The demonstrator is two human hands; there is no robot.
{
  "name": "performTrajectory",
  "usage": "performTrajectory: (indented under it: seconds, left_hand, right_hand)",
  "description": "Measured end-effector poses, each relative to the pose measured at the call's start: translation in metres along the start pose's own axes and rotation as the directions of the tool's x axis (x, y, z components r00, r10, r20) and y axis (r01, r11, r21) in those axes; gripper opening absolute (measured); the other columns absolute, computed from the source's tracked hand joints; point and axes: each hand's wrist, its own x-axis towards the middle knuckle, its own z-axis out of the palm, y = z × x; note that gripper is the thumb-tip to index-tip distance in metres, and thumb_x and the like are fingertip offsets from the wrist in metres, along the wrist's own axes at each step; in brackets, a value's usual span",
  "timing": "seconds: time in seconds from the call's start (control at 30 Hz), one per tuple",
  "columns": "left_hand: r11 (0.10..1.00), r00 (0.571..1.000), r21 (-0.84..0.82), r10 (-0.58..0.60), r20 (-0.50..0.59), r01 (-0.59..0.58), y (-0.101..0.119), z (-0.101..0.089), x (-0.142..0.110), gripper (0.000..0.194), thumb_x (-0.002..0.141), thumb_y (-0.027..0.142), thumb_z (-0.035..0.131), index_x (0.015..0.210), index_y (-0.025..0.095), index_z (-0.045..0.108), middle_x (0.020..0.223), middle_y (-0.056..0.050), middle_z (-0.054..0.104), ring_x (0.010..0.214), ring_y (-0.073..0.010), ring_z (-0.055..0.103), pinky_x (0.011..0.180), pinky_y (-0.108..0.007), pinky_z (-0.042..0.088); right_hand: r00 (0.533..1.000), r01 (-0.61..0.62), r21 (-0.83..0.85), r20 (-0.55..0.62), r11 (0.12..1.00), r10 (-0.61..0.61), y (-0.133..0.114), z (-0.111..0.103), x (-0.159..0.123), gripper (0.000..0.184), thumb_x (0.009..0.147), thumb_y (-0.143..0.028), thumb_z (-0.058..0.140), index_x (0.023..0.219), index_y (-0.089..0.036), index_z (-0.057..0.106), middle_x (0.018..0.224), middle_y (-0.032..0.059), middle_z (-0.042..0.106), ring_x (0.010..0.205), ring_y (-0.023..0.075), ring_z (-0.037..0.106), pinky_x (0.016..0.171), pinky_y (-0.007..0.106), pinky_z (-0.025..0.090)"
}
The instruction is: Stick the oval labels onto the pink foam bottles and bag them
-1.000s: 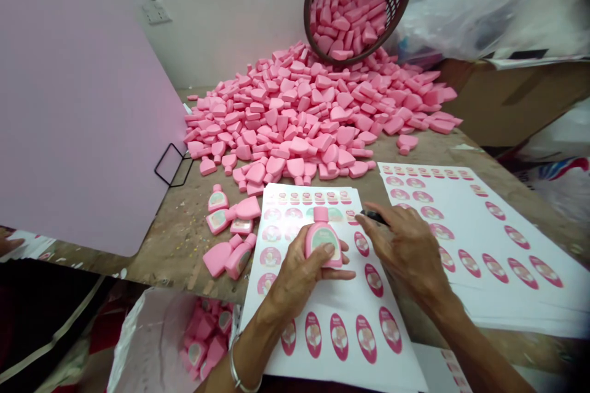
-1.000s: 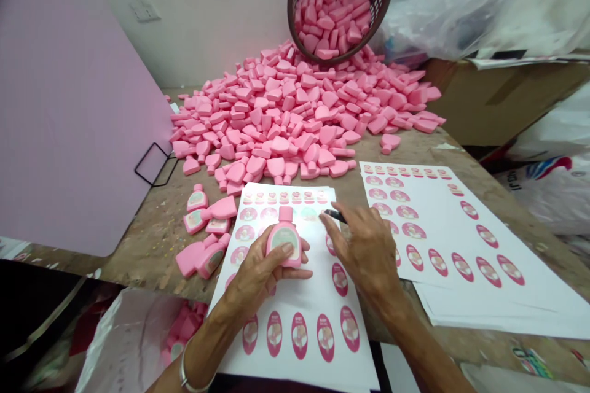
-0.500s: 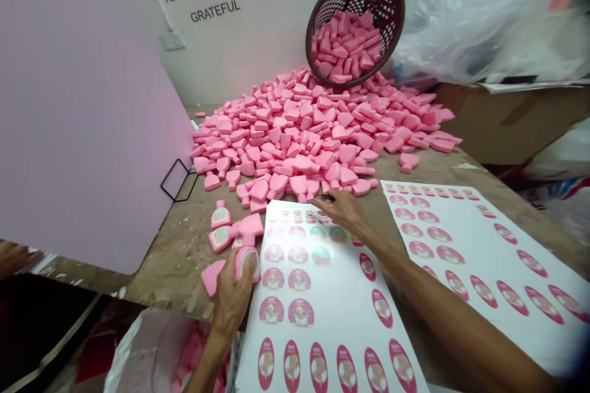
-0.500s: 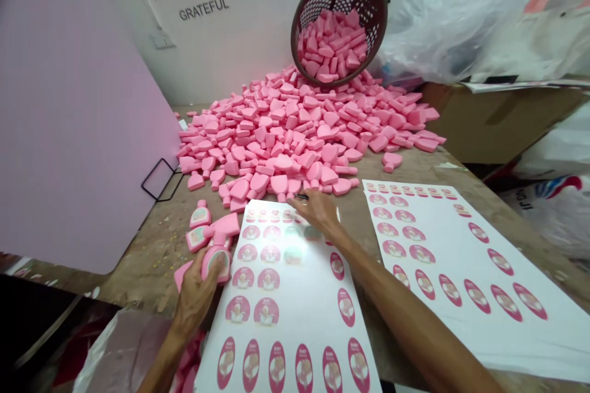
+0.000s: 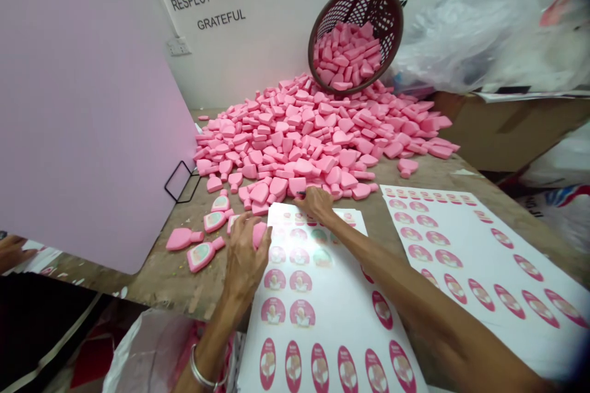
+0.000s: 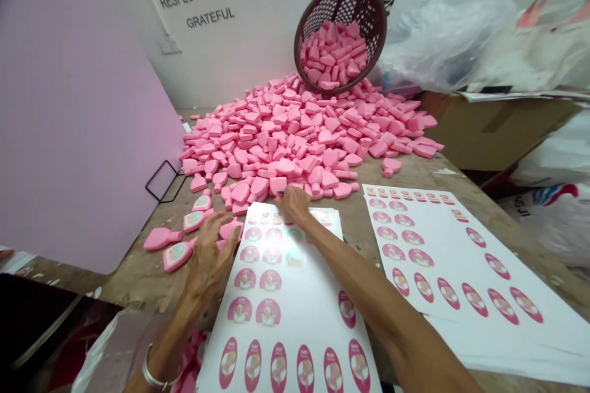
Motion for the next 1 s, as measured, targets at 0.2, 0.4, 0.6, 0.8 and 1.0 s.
performTrajectory:
  seconds: [0.2,0.4,0.6,0.8,1.0]
  left_hand:
    - [0.942,0.984,-0.287,-0.159,0.076,0.174,0.009,-0.006,0.014,0.023,0.085,0.038,0.054,0.096,0.021,0.064,0.106,-0.010,0.064,0.100,-0.0253,0.059,0.076,-0.033,0.050]
    - [0.867,0.783,-0.346,-0.076,0.617,0.357,0.025,0.007,0.020,0.032,0.073,0.040,0.069,0.097,0.019,0.066,0.099,-0.007,0.066,0.085,-0.0217,0.061,0.071,-0.031,0.047]
    - [0.615,0.679,-0.482,-0.123,0.724,0.624,0.034,0.033,-0.007,0.034,0.078,0.048,0.063,0.087,0.015,0.063,0.080,-0.006,0.065,0.066,-0.0151,0.059,0.057,-0.025,0.047]
    - [0.435,0.678,-0.536,-0.298,0.672,0.723,0.030,0.045,-0.030,0.038,0.076,0.044,0.069,0.098,0.014,0.060,0.091,-0.010,0.067,0.070,-0.0159,0.065,0.061,-0.026,0.053]
    - [0.578,0.687,-0.442,-0.315,0.654,0.686,0.033,0.056,-0.039,0.045,0.083,0.050,0.059,0.109,0.014,0.057,0.073,-0.008,0.069,0.069,-0.0184,0.069,0.057,-0.022,0.048]
  right_hand:
    - [0.968,0.252,0.017,0.006,0.967,-0.253,0.008,-0.041,-0.019,0.026,0.082,-0.022,0.053,0.103,-0.013,0.066,0.101,0.0144,0.069,0.095,0.0250,0.061,0.073,0.030,0.040]
    - [0.699,0.689,0.169,0.103,0.705,-0.708,0.041,-0.086,-0.079,0.023,0.076,-0.014,0.059,0.095,-0.024,0.067,0.088,0.0034,0.065,0.084,0.0170,0.058,0.074,0.028,0.041]
    - [0.892,0.383,0.513,0.011,0.768,-0.452,0.076,-0.060,-0.108,0.032,0.087,-0.030,0.053,0.118,-0.023,0.054,0.109,0.0060,0.064,0.093,0.0188,0.061,0.078,0.031,0.046]
    - [0.954,0.288,0.192,-0.143,0.938,-0.263,0.083,-0.014,-0.132,0.016,0.091,-0.030,0.049,0.087,-0.019,0.059,0.083,0.0059,0.066,0.079,0.0213,0.058,0.073,0.035,0.039]
    - [0.881,0.393,-0.010,-0.280,0.919,-0.380,0.079,-0.001,-0.139,0.016,0.092,-0.026,0.050,0.083,-0.018,0.061,0.079,0.0055,0.066,0.078,0.0201,0.056,0.073,0.033,0.033]
